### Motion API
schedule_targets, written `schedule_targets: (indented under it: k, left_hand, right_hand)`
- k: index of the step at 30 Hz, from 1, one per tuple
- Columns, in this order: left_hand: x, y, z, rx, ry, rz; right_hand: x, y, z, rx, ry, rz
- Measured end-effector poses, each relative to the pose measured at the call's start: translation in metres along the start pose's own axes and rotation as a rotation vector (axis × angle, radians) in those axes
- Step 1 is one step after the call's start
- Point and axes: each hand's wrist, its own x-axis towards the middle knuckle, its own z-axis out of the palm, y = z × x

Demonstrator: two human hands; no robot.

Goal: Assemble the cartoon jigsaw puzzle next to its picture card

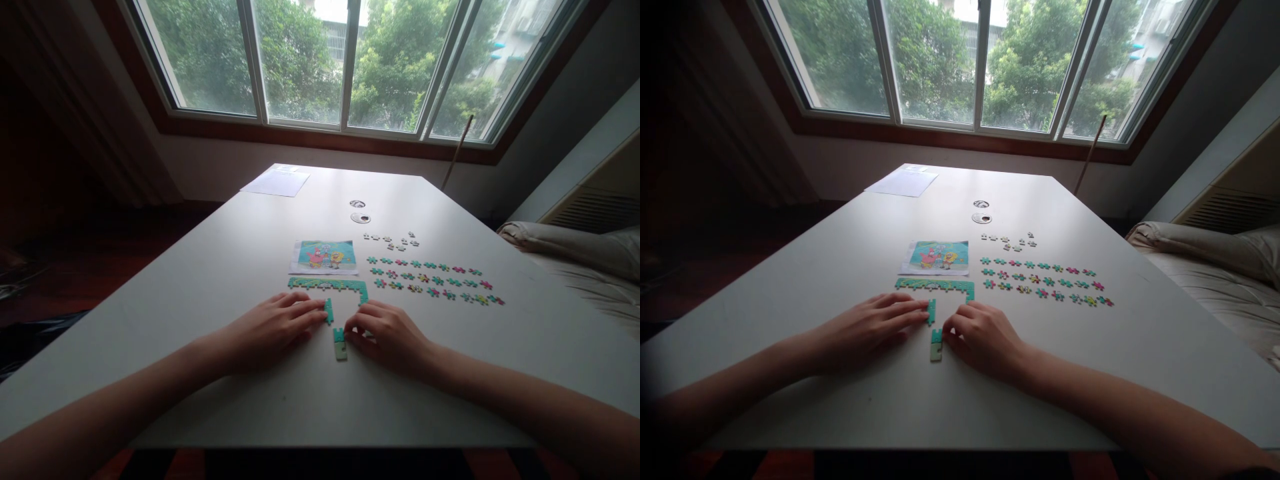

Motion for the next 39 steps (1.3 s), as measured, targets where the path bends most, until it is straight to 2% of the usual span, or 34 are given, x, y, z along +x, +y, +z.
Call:
schedule_targets:
  k: [6,10,16,21,27,31,35,39]
  left_hand:
    - [-0.001,-0.002,0.003,-0.012,-0.001,0.021]
    - [-0.001,-0.002,0.004,0.000,0.022,0.016]
    - [-0.001,0.002,-0.006,-0.004,0.005,-0.003]
    - [-0.001,0.002,-0.012,0.003,0.016,0.014]
    - [-0.001,0.002,-0.012,0.039,0.024,-0.015]
    - [0.004,0.003,-0.009,0.023,0.070,-0.069]
    - [0.007,0.004,-0.007,-0.056,0.116,-0.110]
    - [0.009,0.004,-0.004,-0.191,0.145,-0.151]
  right_hand:
    - [-0.002,0.006,0.000,0.035,0.008,-0.001]
    - [0.007,0.013,-0.006,0.012,0.030,-0.034]
    - [0.034,0.024,-0.021,-0.090,-0.147,-0.174]
    - [0.049,0.027,-0.024,-0.131,-0.258,-0.282]
    - [0.052,0.025,-0.028,-0.033,-0.310,-0.222]
    - [0.052,0.026,-0.029,0.035,-0.324,-0.206]
    - [0.052,0.026,-0.027,0.056,-0.319,-0.184]
    - [0.051,0.023,-0.026,0.085,-0.284,-0.104]
